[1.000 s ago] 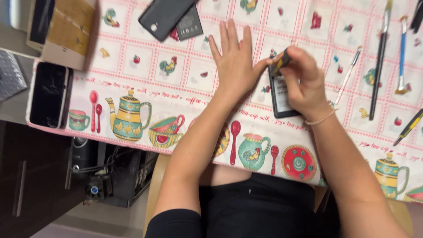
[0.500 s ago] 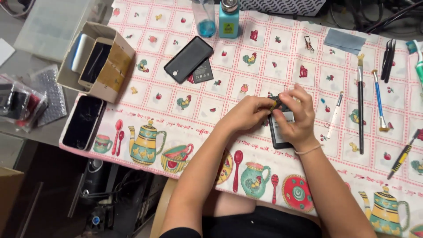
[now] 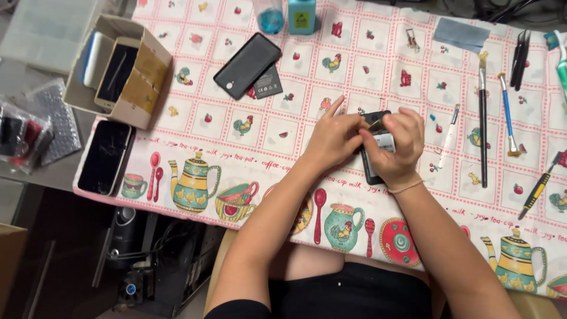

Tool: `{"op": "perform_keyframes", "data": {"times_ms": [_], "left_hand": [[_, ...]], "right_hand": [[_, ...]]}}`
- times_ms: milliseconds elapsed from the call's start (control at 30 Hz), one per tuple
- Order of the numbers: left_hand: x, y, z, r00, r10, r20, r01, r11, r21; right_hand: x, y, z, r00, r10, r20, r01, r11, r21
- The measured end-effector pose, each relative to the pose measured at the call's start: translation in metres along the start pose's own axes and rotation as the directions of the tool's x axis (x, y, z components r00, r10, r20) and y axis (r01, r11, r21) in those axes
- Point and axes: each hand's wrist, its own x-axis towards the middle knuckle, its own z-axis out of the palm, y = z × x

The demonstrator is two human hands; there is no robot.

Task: Disassembling a mobile phone by removing internal screws and prying off components using a screwdriver.

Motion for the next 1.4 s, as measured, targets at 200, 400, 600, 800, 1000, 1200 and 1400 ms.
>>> {"op": "perform_keyframes", "data": {"times_ms": [200,400,600,800,1000,1200,1400], "left_hand": [[0.002,0.013,0.004,0.99,-0.139,0.004,0.138,0.985,0.101],[-0.009,-0.015,0.005,0.917,-0.378,0.129,0.257,0.805,0.534],[-0.015,-0.03,0.012,0.898,-0.413,0.151,0.224,0.724,0.653],[-0.009,-0.029,0.008,0.84,-0.488,0.237,0.234,0.72,0.654],[-0.006,-0.023,0.003,0.804,-0.53,0.27,0.252,0.715,0.652],[-0.01,-0.032,0.009,0.826,-0.508,0.245,0.25,0.719,0.648],[-0.006,-0.028,0.006,0.811,-0.536,0.234,0.285,0.711,0.643]], "right_hand": [[0.004,-0.006,-0.004,0.979,0.191,0.068,-0.196,0.977,0.078],[0.013,-0.017,-0.008,0.928,0.3,0.22,-0.358,0.883,0.304],[0.011,-0.013,-0.009,0.913,0.229,0.338,-0.377,0.791,0.482],[0.008,-0.009,-0.01,0.969,0.234,0.074,-0.241,0.963,0.116],[0.019,-0.019,-0.015,0.932,0.255,0.259,-0.333,0.884,0.327],[0.011,-0.01,-0.013,0.986,0.139,0.087,-0.15,0.978,0.143],[0.014,-0.016,-0.011,0.961,0.227,0.158,-0.258,0.943,0.209]]}}
